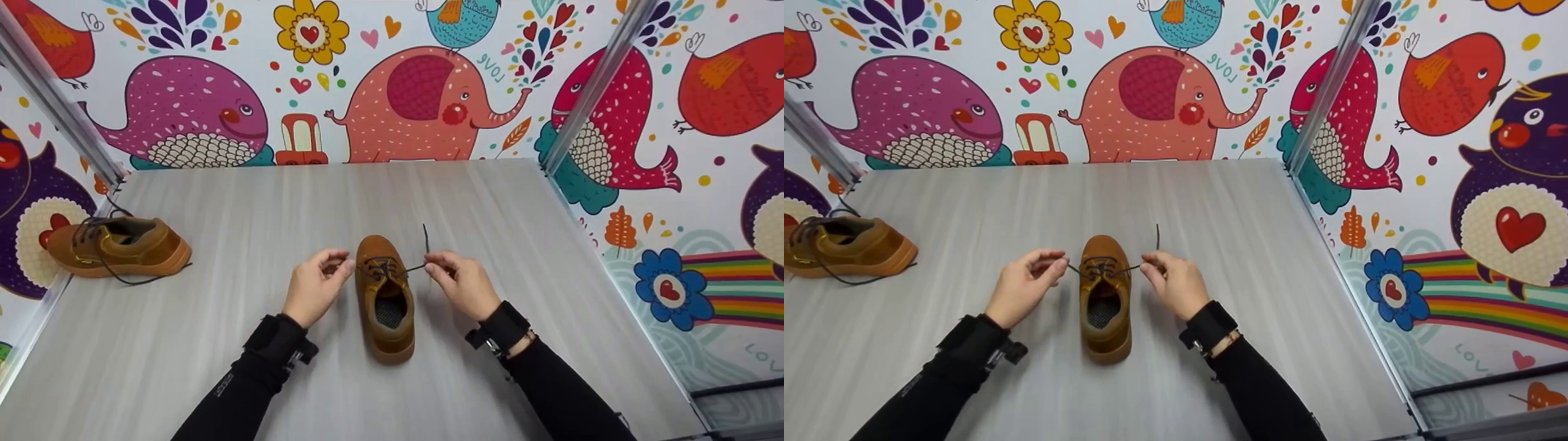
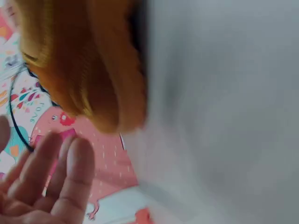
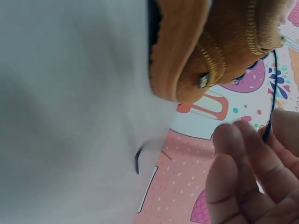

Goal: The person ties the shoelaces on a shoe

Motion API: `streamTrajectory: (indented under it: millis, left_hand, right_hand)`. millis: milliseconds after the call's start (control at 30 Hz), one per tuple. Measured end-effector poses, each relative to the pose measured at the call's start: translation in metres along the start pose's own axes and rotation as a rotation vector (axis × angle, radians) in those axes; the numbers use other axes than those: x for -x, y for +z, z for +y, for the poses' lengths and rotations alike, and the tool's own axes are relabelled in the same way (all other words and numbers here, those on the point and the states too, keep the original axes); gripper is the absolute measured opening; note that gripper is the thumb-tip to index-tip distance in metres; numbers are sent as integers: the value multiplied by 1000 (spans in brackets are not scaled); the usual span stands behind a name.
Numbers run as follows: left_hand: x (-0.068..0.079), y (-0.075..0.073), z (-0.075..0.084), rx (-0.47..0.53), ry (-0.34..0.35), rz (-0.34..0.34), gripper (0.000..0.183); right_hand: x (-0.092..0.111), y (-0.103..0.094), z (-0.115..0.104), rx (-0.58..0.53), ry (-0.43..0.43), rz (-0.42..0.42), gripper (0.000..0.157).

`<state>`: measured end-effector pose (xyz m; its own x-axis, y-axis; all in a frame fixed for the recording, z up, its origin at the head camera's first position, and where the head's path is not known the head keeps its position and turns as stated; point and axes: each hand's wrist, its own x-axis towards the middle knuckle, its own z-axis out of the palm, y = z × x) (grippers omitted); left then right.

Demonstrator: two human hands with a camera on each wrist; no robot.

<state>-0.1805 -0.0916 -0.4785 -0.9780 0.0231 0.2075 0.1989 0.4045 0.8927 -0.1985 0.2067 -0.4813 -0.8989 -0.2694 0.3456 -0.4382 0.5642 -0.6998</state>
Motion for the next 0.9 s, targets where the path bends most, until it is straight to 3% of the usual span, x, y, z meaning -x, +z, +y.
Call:
streamTrajectory:
  millis: [133,233,300,400,467,567,667,800,900]
  left_hand:
    - [-15,14,17,222,-69,0,35]
    - [-24,26,31,382,-102,-71,35]
    - [-28,34,38,413,-113,-136,36]
    - [-31,44,45,361,-95,-227,36]
    - [-32,49,47,311,-73,-249,35]
    - [-32,51,48,272,-59,-232,29]
    - [-31,48,48,234,-59,-202,21]
    - [-30,40,46,178,-57,-186,17]
    - [-29,35,44,185,-69,-198,19]
  right_hand:
    - [-5,0,-8,-58,-22,13,33]
    - [-10,2,-16,-128,-52,-7,37]
    - [-13,5,-21,-191,-79,-38,40]
    - [-18,10,-27,-297,-126,-100,45]
    - [-22,15,-29,-365,-141,-151,48]
    - [-25,20,-28,-404,-140,-192,54]
    - [-27,21,-26,-362,-114,-190,56]
    - [-30,16,-25,-359,-32,-202,48]
    - [-33,10,-25,-502,96,-253,48]
